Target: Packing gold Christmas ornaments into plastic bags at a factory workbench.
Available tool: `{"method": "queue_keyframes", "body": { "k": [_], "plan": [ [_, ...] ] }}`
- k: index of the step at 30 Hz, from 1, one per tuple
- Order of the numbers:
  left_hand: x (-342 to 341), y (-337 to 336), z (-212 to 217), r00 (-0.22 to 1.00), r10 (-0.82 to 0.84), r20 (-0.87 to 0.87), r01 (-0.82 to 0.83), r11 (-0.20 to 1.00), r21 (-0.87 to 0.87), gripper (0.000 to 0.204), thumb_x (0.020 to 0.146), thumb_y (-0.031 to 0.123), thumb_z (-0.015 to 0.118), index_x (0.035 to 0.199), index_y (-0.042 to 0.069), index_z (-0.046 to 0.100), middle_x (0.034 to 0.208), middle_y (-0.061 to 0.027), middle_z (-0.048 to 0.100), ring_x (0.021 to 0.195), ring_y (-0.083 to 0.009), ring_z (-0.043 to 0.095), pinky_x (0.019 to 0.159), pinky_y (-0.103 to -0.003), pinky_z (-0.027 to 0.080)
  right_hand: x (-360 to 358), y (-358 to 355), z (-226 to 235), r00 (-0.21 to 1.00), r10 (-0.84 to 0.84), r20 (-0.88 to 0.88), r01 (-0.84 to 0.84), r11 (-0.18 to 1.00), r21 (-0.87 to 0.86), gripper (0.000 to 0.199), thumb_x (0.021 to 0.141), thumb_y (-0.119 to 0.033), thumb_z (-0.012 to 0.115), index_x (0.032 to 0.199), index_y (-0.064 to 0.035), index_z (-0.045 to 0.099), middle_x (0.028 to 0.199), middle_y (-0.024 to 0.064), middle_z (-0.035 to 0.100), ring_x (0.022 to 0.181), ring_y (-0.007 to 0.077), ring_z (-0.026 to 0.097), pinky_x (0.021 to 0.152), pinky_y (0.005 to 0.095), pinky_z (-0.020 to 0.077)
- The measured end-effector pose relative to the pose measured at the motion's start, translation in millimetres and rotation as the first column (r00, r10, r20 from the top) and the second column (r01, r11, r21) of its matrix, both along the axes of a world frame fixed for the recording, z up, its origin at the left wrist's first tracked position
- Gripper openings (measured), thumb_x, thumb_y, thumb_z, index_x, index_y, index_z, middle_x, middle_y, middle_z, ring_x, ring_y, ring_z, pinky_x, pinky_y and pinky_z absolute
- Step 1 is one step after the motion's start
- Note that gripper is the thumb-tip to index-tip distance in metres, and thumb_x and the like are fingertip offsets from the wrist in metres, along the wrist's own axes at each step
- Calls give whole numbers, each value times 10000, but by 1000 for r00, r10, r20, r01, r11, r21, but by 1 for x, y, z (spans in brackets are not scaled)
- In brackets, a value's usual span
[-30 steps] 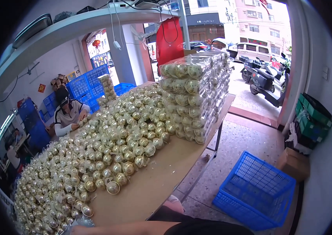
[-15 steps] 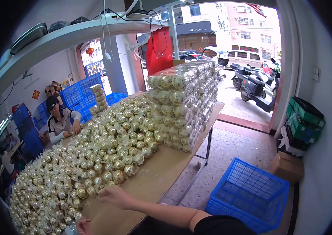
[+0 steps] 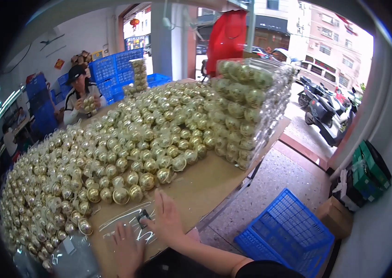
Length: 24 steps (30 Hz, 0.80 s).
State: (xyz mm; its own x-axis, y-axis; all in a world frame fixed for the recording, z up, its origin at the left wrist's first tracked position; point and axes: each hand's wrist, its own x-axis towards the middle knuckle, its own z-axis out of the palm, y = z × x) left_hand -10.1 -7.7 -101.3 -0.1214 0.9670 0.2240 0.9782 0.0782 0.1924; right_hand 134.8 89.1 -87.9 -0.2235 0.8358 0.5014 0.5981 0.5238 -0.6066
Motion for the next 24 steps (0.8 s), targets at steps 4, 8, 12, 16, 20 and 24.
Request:
{"method": "queue_keyframes", "body": {
  "k": [4, 8, 12, 16, 20, 24],
  "plan": [
    [15, -3, 12, 999, -47, -7, 46, 993, -108, 728, 840, 422, 546, 1352, -63, 365, 1448, -265, 296, 1350, -411, 254, 1099, -561, 155, -20, 11, -12, 814, 303, 496, -385, 920, 68, 660, 907, -388, 505, 1410, 2, 331, 1447, 210, 336, 1364, 348, 277, 1117, 492, 186],
    [8, -23, 19, 996, -12, 88, 24, 991, -129, 677, 845, 338, 521, 1356, -73, 355, 1456, -264, 285, 1368, -400, 236, 1087, -566, 183, -14, 5, -21, 693, 490, 528, -555, 831, -42, 555, 939, -349, 446, 1371, -2, 401, 1436, 176, 379, 1371, 315, 286, 1124, 489, 181],
    [-19, 18, -9, 988, 150, -28, -148, 987, 62, 590, 862, 258, 493, 1334, -80, 385, 1421, -249, 348, 1340, -395, 281, 1087, -549, 201, -25, 1, -14, 629, 551, 549, -585, 800, -133, 545, 931, -311, 452, 1376, -3, 394, 1426, 172, 394, 1351, 330, 318, 1126, 467, 185],
    [-24, 18, -6, 990, 87, 113, -106, 981, 165, 499, 873, 216, 508, 1296, -41, 442, 1330, -230, 440, 1251, -389, 377, 1030, -554, 263, -9, -1, -25, 864, 258, 432, -230, 966, -119, 531, 896, -248, 538, 1348, 2, 415, 1319, 211, 468, 1260, 351, 397, 1068, 454, 277],
    [-33, 8, -4, 948, 198, 250, -241, 958, 157, 289, 878, 265, 581, 1057, 38, 570, 1050, -169, 577, 958, -328, 542, 803, -482, 398, -11, 6, -4, 963, 118, 243, -47, 958, -282, 558, 853, -174, 624, 1336, 4, 408, 1043, 197, 560, 990, 323, 520, 883, 412, 411],
    [-56, 16, 16, 798, 165, 579, -223, 974, 31, 302, 904, 333, 578, 1023, 58, 618, 731, -120, 611, 635, -299, 577, 580, -386, 450, -20, 17, 26, 979, 196, 50, -174, 941, -289, 490, 892, -139, 600, 1325, -6, 411, 876, 82, 534, 809, 187, 508, 758, 327, 428]
  ]
}}
